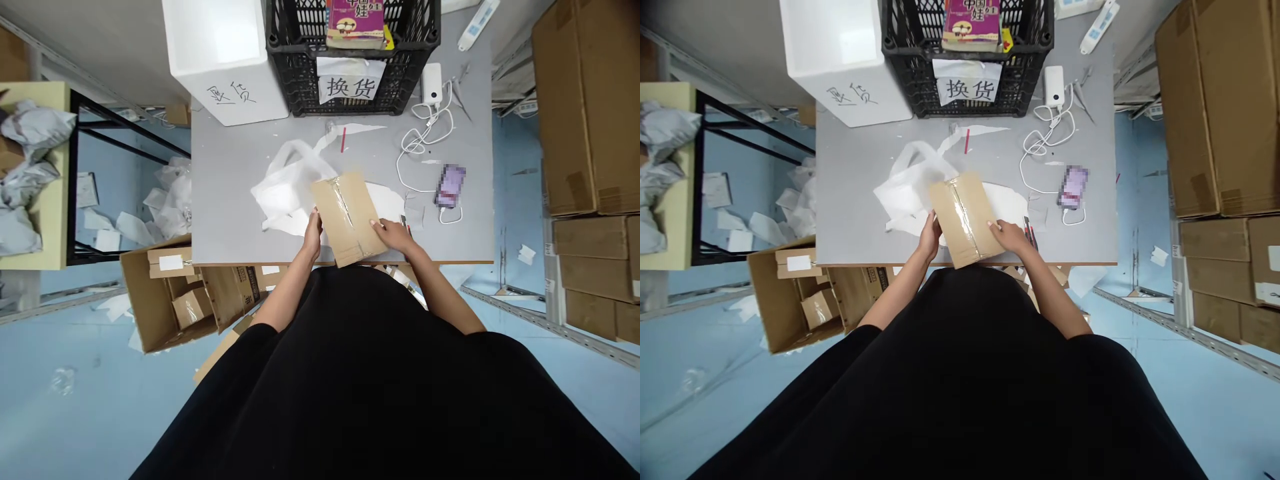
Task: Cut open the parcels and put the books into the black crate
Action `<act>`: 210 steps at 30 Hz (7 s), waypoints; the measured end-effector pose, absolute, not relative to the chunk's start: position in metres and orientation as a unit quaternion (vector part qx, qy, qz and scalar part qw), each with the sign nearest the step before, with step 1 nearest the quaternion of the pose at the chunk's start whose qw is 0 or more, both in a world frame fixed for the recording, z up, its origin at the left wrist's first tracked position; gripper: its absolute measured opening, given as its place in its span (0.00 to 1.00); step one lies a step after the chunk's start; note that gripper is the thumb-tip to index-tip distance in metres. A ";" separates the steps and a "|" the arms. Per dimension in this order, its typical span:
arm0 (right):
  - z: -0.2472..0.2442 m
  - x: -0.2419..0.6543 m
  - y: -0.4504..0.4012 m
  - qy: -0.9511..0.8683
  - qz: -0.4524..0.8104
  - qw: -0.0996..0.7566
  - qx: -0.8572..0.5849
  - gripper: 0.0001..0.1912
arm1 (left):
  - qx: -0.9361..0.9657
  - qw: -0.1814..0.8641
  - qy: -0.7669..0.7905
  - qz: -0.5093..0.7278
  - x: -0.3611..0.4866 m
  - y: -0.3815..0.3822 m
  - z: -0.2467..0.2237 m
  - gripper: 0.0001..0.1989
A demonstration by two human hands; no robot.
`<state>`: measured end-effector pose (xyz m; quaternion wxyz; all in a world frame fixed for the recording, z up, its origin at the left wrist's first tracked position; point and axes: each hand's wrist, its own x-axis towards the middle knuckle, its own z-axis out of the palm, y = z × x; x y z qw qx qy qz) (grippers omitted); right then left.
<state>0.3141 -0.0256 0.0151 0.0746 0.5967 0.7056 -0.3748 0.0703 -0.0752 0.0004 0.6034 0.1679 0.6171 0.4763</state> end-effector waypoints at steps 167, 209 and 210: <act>-0.096 0.365 -0.082 0.630 -0.263 0.021 0.731 0.29 | 0.786 0.172 0.591 0.058 0.094 -0.045 0.030 0.43; -0.001 0.251 0.038 0.735 -0.143 -0.265 0.607 0.26 | 0.832 0.137 0.535 0.046 0.078 -0.134 -0.009 0.25; -0.002 0.249 0.038 0.749 -0.141 -0.236 0.603 0.29 | 0.833 0.130 0.536 0.046 0.078 -0.133 -0.014 0.25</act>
